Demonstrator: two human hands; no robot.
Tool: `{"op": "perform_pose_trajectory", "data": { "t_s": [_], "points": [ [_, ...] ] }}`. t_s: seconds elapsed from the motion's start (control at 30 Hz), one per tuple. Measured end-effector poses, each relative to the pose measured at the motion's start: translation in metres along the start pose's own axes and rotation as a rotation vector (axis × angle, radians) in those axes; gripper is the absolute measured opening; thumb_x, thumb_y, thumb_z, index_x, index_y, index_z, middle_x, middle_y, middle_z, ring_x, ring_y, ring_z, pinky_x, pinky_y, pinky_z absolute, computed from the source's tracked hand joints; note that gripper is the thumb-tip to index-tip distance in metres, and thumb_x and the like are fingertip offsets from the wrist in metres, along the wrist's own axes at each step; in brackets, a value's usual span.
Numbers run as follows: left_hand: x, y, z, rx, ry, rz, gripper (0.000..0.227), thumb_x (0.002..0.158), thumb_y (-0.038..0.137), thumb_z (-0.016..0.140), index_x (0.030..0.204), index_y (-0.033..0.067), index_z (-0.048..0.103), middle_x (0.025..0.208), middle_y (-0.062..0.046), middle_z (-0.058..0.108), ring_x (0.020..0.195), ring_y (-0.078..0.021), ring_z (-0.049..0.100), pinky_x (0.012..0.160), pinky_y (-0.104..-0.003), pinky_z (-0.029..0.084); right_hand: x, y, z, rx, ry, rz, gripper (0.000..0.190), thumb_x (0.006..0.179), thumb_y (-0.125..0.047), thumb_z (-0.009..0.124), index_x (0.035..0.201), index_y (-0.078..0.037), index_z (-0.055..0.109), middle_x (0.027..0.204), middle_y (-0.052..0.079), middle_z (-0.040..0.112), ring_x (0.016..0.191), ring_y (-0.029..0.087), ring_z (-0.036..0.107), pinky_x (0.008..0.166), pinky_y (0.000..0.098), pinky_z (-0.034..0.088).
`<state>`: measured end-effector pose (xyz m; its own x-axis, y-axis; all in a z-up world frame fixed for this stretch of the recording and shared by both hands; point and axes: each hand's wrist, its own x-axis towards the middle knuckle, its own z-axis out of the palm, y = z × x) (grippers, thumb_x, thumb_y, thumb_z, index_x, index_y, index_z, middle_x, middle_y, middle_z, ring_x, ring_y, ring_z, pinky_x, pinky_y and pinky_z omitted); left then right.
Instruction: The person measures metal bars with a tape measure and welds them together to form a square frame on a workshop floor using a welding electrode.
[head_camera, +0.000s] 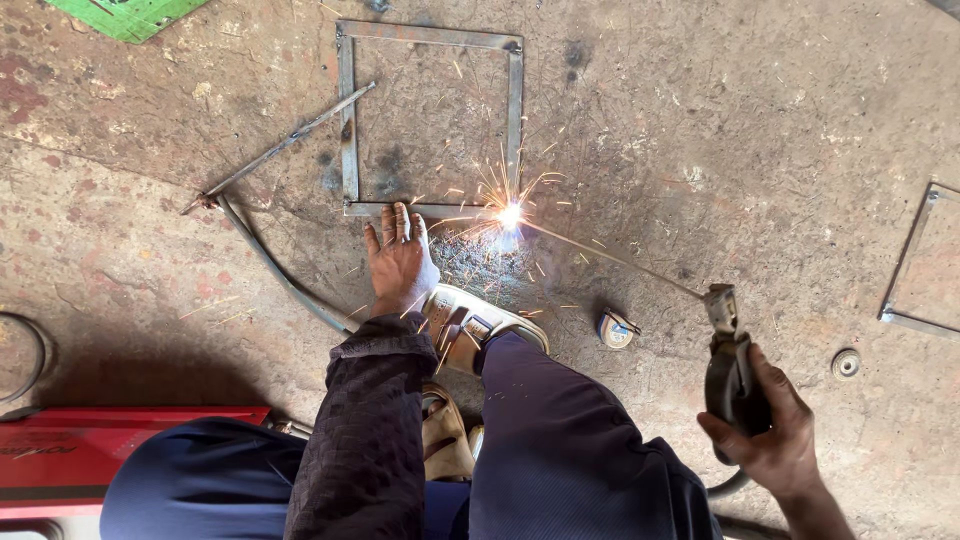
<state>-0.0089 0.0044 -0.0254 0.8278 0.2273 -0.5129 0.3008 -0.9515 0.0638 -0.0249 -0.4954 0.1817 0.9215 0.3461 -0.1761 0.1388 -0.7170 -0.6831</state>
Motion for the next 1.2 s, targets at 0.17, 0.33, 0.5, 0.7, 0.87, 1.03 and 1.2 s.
{"op": "perform_pose_trajectory", "data": {
  "t_s": [0.17,0.33,0.5,0.7,0.87,1.03,1.2],
  "points": [
    [-0.004,0.003,-0.008,-0.054,0.044,-0.024,0.071,0.091,0.026,0.056,0.158,0.0103,0.034,0.168,-0.013,0.023,0.156,-0.0324,0.017,0.124,-0.057,0.011,0.005,-0.046,0.0,-0.26,0.101,-0.346,0.111,0.062,-0.027,0.09,0.154,-0.001,0.035,0.113,0.025,0.063,0.099,0.035,0.069,0.071,0.0359,0.064],
    [-0.012,0.005,-0.027,-0.05,-0.001,-0.024,0.066,0.092,0.022,0.055,0.155,0.0093,0.041,0.169,-0.014,0.026,0.157,-0.0335,0.02,0.124,-0.058,0.014,0.008,-0.062,0.001,-0.297,0.082,-0.265,0.108,0.058,-0.025,0.092,0.149,0.003,0.04,0.115,0.026,0.063,0.097,0.035,0.071,0.068,0.0366,0.064],
    [-0.012,0.004,-0.029,-0.024,-0.001,-0.007,0.068,0.091,0.022,0.055,0.155,0.0077,0.039,0.168,-0.015,0.025,0.155,-0.0356,0.019,0.122,-0.059,0.015,0.01,-0.068,0.003,-0.279,0.063,-0.218,0.105,0.057,-0.025,0.092,0.148,0.001,0.045,0.12,0.025,0.061,0.099,0.034,0.072,0.072,0.0379,0.064],
    [-0.008,0.003,-0.027,-0.002,-0.038,-0.001,0.07,0.092,0.024,0.056,0.156,0.0075,0.036,0.167,-0.016,0.022,0.154,-0.0363,0.016,0.121,-0.06,0.014,0.011,-0.068,0.005,-0.302,0.046,-0.209,0.108,0.055,-0.028,0.093,0.147,-0.001,0.045,0.122,0.025,0.06,0.097,0.034,0.072,0.071,0.0379,0.064],
    [-0.01,0.004,-0.031,0.005,-0.062,-0.012,0.068,0.094,0.023,0.056,0.157,0.009,0.036,0.169,-0.015,0.022,0.157,-0.0351,0.016,0.122,-0.06,0.014,0.012,-0.066,0.005,-0.318,0.024,-0.209,0.109,0.055,-0.03,0.094,0.147,0.0,0.045,0.122,0.025,0.059,0.096,0.035,0.072,0.07,0.0385,0.064],
    [-0.009,0.004,-0.033,-0.017,-0.067,-0.013,0.073,0.091,0.026,0.059,0.157,0.0091,0.035,0.168,-0.015,0.022,0.155,-0.0355,0.015,0.122,-0.06,0.013,0.013,-0.068,0.006,-0.319,0.022,-0.19,0.108,0.055,-0.03,0.093,0.146,-0.001,0.045,0.122,0.025,0.059,0.097,0.035,0.072,0.07,0.0384,0.064],
    [-0.003,-0.001,-0.021,-0.012,-0.102,-0.028,0.071,0.091,0.026,0.058,0.158,0.0146,0.035,0.17,-0.013,0.018,0.157,-0.0336,0.013,0.124,-0.059,0.011,0.015,-0.072,0.006,-0.317,0.026,-0.221,0.107,0.056,-0.03,0.093,0.147,0.0,0.044,0.124,0.025,0.059,0.101,0.036,0.072,0.073,0.0383,0.065]
  ]
}}
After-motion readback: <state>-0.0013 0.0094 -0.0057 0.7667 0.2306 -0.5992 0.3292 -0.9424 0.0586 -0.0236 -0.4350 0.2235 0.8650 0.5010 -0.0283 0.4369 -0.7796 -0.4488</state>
